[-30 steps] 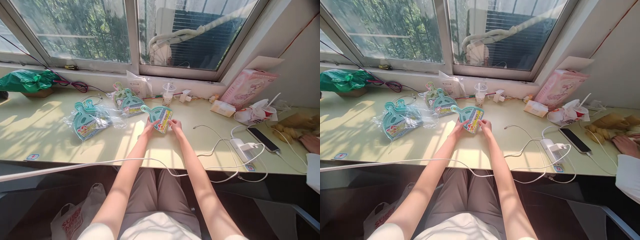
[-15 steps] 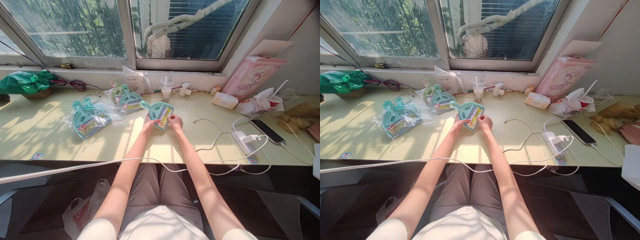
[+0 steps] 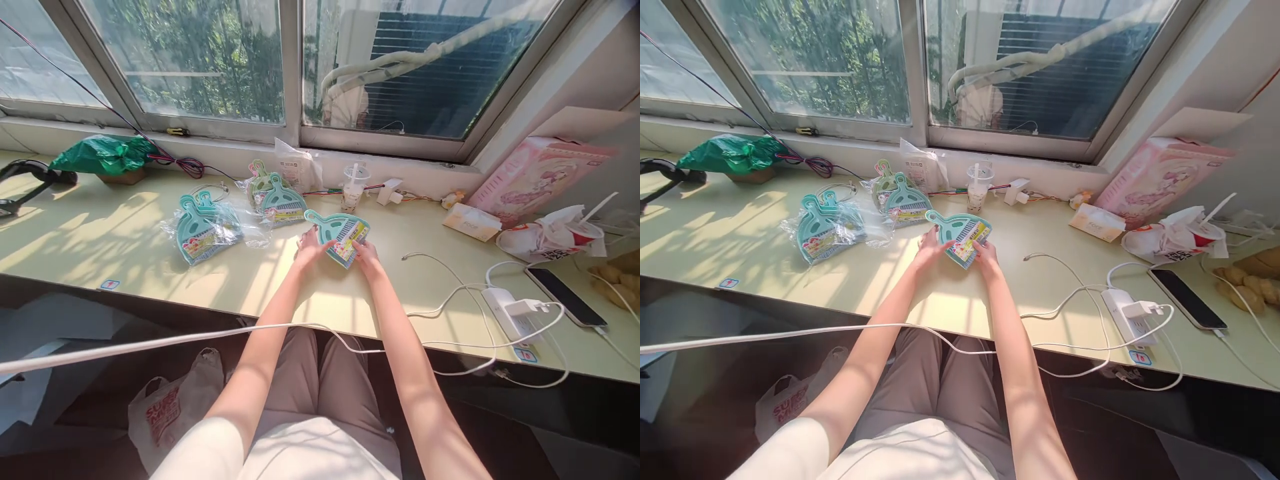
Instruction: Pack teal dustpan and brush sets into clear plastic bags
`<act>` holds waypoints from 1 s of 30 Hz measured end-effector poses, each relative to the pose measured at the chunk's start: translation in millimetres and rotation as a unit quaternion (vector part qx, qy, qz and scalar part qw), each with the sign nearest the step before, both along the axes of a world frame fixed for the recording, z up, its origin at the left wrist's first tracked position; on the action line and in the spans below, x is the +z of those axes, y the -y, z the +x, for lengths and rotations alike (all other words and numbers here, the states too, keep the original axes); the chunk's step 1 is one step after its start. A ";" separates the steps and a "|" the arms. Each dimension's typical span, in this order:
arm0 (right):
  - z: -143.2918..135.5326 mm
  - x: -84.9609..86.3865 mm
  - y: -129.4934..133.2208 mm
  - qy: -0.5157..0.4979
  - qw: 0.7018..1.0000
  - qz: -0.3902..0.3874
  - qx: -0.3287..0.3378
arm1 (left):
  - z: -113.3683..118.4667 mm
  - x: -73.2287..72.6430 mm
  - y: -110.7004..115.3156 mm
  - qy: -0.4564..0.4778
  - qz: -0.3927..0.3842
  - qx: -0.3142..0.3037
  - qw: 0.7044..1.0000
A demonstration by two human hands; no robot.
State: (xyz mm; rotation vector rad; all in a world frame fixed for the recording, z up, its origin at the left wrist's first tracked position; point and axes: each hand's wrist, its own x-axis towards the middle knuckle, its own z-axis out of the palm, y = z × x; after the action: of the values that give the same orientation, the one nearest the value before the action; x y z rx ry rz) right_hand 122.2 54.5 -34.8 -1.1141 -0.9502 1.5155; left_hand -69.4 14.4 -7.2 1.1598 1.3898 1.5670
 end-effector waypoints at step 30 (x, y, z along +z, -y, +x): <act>25.5 6.7 0.5 -0.079 0.990 -0.062 -0.104 | -15.2 -7.8 6.7 -0.456 -0.047 0.219 0.861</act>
State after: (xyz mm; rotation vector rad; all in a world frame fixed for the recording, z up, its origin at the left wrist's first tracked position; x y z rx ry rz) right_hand 147.6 54.0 -28.2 -1.1255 -0.6194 1.4811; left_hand -84.6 7.7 -15.0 1.7156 2.4571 1.2076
